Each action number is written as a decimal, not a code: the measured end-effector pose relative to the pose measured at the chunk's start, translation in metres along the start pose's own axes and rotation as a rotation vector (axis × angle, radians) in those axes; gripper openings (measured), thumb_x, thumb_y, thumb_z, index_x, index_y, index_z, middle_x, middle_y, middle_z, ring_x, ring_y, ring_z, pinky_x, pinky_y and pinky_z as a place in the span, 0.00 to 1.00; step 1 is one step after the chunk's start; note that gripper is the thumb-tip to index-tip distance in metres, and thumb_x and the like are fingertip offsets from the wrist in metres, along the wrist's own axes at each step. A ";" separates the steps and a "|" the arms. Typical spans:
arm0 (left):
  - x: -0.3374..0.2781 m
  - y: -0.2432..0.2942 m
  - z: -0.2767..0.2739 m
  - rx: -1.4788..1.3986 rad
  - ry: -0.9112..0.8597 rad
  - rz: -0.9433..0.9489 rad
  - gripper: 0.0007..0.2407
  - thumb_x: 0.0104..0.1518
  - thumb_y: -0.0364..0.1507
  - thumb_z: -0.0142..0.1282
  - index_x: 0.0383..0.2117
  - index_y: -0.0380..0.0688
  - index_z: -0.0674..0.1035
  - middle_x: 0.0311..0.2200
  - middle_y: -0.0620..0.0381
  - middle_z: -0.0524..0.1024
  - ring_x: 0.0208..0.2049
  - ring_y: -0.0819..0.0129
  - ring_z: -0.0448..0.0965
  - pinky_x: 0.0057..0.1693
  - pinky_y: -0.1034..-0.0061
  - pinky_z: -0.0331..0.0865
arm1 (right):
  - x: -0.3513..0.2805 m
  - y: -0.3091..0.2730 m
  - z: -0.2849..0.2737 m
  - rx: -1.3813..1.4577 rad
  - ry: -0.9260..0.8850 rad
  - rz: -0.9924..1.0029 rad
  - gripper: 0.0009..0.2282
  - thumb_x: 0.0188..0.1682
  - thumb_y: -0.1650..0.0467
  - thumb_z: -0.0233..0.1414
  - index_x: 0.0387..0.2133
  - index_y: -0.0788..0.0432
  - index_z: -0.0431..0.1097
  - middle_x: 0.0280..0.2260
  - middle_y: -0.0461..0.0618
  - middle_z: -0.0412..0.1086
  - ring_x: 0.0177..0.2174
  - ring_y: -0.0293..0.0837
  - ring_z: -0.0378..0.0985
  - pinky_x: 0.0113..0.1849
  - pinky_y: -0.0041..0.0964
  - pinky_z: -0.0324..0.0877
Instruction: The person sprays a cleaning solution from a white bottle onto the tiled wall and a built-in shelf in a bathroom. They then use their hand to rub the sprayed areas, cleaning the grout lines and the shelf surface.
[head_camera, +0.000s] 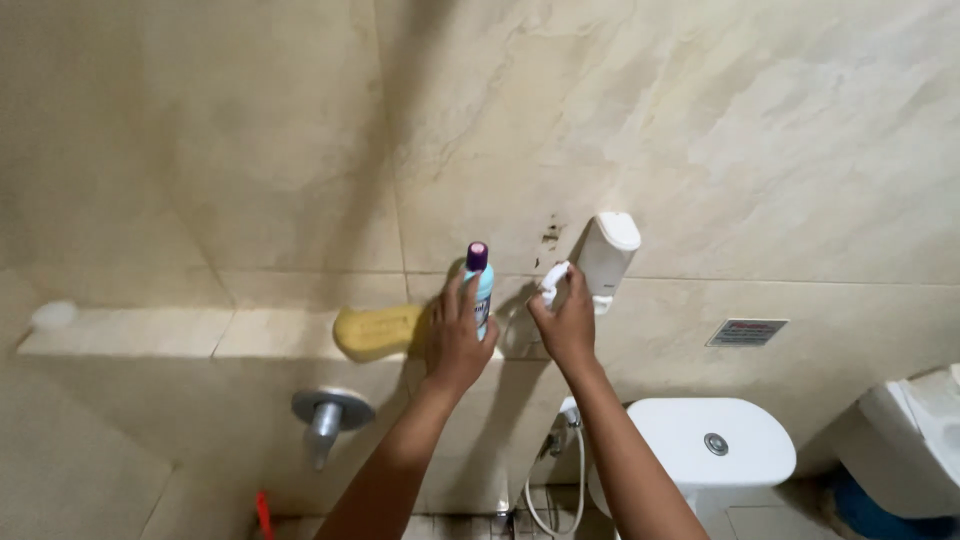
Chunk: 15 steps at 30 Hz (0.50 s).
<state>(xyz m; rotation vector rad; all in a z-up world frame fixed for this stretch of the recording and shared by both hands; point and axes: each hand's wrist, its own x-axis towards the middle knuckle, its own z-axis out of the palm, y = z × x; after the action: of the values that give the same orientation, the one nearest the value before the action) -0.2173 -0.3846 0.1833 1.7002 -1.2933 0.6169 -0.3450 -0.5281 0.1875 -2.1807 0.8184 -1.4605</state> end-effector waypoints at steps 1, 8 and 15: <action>0.013 -0.005 -0.002 -0.016 -0.007 0.013 0.31 0.50 0.29 0.62 0.63 0.42 0.65 0.63 0.41 0.62 0.60 0.42 0.66 0.62 0.51 0.62 | 0.009 -0.003 0.002 -0.013 0.015 0.007 0.28 0.41 0.69 0.62 0.56 0.67 0.63 0.48 0.67 0.72 0.50 0.63 0.75 0.50 0.50 0.69; 0.018 -0.045 0.010 -0.244 -0.060 -0.109 0.36 0.51 0.30 0.65 0.68 0.40 0.59 0.62 0.35 0.64 0.62 0.35 0.65 0.61 0.51 0.63 | 0.003 -0.041 0.014 -0.010 -0.096 0.273 0.31 0.43 0.68 0.58 0.63 0.57 0.55 0.47 0.60 0.75 0.44 0.55 0.81 0.45 0.45 0.74; 0.032 -0.040 0.045 -0.307 -0.210 -0.062 0.34 0.48 0.34 0.67 0.64 0.45 0.64 0.52 0.40 0.76 0.52 0.41 0.76 0.54 0.54 0.72 | -0.023 -0.024 0.003 -0.039 -0.052 0.098 0.35 0.50 0.71 0.55 0.70 0.59 0.42 0.62 0.66 0.59 0.52 0.61 0.75 0.47 0.47 0.73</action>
<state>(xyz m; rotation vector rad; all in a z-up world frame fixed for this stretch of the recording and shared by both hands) -0.1743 -0.4366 0.1735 1.5712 -1.3952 0.1922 -0.3430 -0.4948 0.1846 -2.1650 0.9283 -1.3460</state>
